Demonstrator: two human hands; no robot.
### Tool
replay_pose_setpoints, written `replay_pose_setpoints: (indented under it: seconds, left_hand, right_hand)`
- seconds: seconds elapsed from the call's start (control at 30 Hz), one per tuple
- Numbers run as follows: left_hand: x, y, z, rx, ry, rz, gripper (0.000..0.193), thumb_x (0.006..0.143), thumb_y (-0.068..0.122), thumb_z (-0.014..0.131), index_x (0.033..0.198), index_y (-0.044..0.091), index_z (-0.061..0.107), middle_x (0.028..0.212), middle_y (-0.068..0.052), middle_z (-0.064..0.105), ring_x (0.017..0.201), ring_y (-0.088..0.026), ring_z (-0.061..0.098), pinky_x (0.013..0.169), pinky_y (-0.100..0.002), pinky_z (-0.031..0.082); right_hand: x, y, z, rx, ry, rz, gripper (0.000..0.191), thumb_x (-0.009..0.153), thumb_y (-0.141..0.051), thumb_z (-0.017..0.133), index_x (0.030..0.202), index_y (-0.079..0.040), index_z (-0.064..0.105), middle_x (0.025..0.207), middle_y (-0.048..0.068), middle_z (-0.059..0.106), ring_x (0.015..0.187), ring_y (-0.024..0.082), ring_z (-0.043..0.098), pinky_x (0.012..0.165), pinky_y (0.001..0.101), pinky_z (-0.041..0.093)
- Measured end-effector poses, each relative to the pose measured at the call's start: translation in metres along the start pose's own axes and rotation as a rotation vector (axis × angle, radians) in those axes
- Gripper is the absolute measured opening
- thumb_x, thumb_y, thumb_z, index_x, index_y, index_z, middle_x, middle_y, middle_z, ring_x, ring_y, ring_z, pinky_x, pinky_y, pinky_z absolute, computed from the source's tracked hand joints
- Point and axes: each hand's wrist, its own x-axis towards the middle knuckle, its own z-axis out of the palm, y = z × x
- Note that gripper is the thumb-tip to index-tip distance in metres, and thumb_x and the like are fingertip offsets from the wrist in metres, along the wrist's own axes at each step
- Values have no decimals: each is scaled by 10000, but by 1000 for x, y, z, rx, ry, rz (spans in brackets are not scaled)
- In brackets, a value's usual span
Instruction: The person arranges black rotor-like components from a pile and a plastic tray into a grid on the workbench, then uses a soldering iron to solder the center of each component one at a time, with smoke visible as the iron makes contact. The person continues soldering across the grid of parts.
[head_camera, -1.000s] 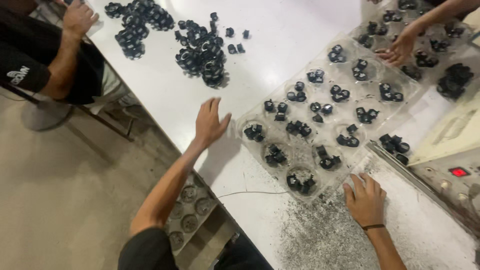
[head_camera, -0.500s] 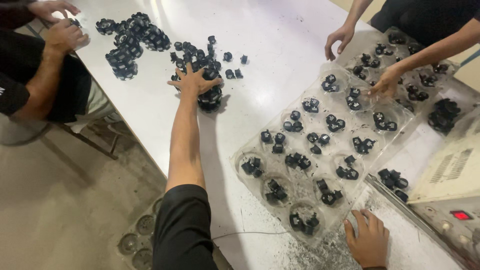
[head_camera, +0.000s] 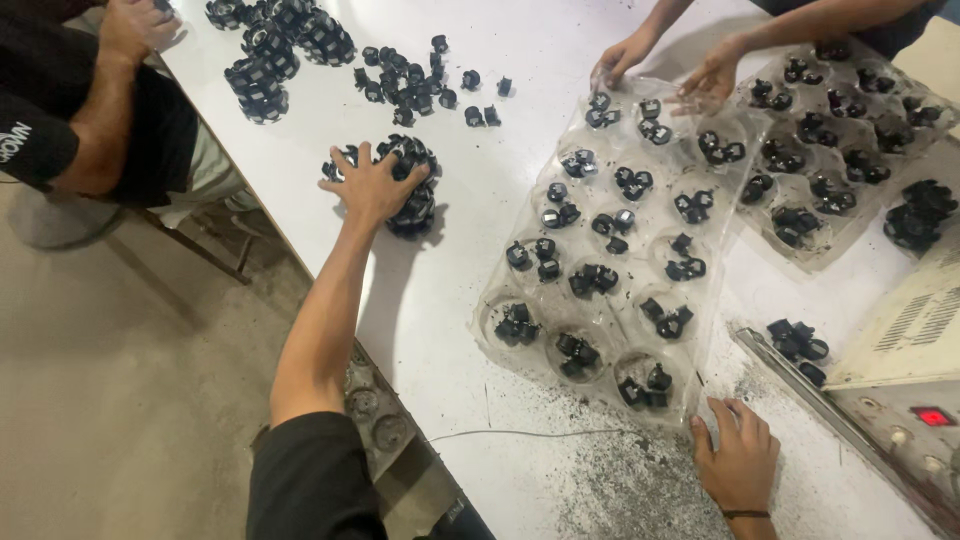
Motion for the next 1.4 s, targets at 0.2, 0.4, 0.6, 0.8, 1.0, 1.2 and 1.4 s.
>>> replay_pose_setpoints:
  seconds: [0.2, 0.4, 0.6, 0.8, 1.0, 1.2, 1.4]
  left_hand:
    - [-76, -14, 12, -2, 73, -115, 776, 850, 812, 504, 1307, 211, 678, 1581, -202, 332, 1452, -621, 41, 931, -947, 54]
    - [-144, -3, 25, -12, 47, -157, 716, 888, 771, 477, 1270, 207, 697, 1620, -197, 302, 1471, -624, -3, 946, -948, 15]
    - [-186, 10, 32, -67, 52, -116, 695, 866, 745, 519, 1239, 194, 718, 1597, -221, 300, 1459, -633, -17, 926, -965, -10]
    - [-213, 33, 38, -72, -62, 77, 655, 853, 732, 574, 1151, 176, 751, 1583, -259, 289, 1453, -653, -23, 918, -970, -11]
    - [-223, 87, 59, -108, -149, 603, 656, 786, 747, 597, 1103, 203, 781, 1552, -172, 388, 1490, -589, 136, 952, -938, 130]
    - [-187, 165, 90, -170, -310, 1368, 507, 1005, 601, 442, 1259, 264, 723, 1685, -143, 229, 1537, -449, 208, 1082, -835, 200]
    - [-204, 244, 93, -82, -95, 1552, 585, 1036, 589, 399, 1484, 235, 525, 1623, -182, 291, 1446, -413, 348, 1098, -732, 281]
  right_hand:
    - [22, -50, -14, 103, 93, -311, 479, 862, -461, 678, 1230, -155, 696, 1305, 155, 656, 1213, 309, 598, 1055, 521, 429]
    - [127, -123, 3, 23, -76, -370, 177, 875, -313, 724, 1027, -227, 750, 1058, -4, 689, 1029, 181, 664, 965, 452, 401]
    - [187, -176, 10, -152, 35, -370, 110, 926, -224, 722, 1028, -205, 758, 1064, 19, 689, 1047, 232, 659, 947, 504, 396]
    - [152, -202, 15, 492, 31, -393, 292, 929, -265, 738, 1190, -135, 734, 1309, 105, 677, 1234, 318, 618, 1066, 489, 455]
    - [124, -152, -20, 607, -231, -548, 717, 798, -170, 761, 1466, -81, 515, 1581, 212, 406, 1380, 411, 449, 1098, 503, 420]
    - [95, -99, -58, 346, -418, -309, 620, 818, -431, 784, 1318, -110, 605, 1501, 164, 474, 1366, 391, 476, 1068, 484, 453]
    - [51, -63, -68, 241, -207, 17, 511, 839, -536, 745, 1121, -111, 743, 1328, 178, 532, 1290, 362, 495, 1049, 501, 457]
